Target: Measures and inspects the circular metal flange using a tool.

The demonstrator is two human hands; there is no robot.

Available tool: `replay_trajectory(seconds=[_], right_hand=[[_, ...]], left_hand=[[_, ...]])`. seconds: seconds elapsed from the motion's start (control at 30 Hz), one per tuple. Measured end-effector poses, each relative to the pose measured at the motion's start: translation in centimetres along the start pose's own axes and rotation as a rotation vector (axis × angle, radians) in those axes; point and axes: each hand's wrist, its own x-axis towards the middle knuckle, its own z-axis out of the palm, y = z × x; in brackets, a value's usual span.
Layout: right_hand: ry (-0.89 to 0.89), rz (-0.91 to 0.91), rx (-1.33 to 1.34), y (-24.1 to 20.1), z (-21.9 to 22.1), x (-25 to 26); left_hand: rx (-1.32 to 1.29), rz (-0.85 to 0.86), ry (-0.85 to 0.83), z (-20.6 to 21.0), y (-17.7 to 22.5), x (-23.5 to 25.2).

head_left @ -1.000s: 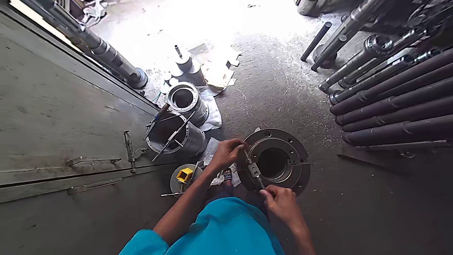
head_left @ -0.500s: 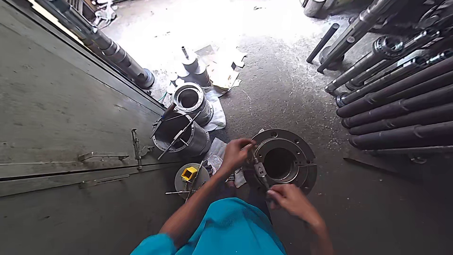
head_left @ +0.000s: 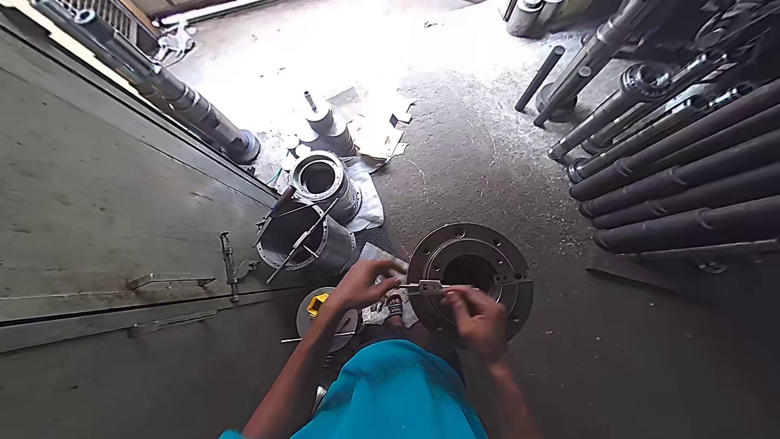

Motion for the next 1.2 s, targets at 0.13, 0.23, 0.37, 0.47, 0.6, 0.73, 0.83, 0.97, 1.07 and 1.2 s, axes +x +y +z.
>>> replay_trajectory(seconds=[0.13,0.23,0.37,0.47,0.6,0.73,0.83,0.97,1.07,1.2], right_hand=[[-0.179,0.163,-0.424,3.7,-5.2,2.6],[-0.318,0.213,-0.374,4.4,-5.2,1.8],[-0.27,0.219,-0.348,1.8,-1.7,-2.8],[-0.227,0.21,-0.354,-1.0,2.6,-5.5],[-0.367,0.327,-0.332,-0.1,-0.4,-3.7],[-0.245,0.292,-0.352,3.2,-4.6,0.2],[-0.21,0.169,-0.307,4.8,-4.2,4.1],[-0.396,0.217,-0.332,3.9,-5.9,4.8],[-0.697,0.363,-0.198,2.3,-5.7,1.9],[-0.57,0.549,0.388,-1.3,3.8,-1.7]], left_hand=[[-0.491,-0.123,0.228,2.8,-1.9,-4.2],[-0.598,-0.153,0.47,4.7,-1.0,-2.5],[-0.514,-0.145,0.423,3.5,0.3,3.9],[-0.277,-0.093,0.176,3.4,2.1,9.4],[-0.157,-0.042,0.191,1.6,0.8,7.4],[-0.166,-0.094,0.355,3.0,-1.4,-0.8],[-0.297,-0.095,0.422,7.2,-0.8,-5.7],[-0.46,-0.201,0.579,8.1,0.2,-4.7],[-0.36,-0.217,0.49,4.5,0.8,1.8],[0.19,0.068,-0.072,4.4,5.8,12.1]])
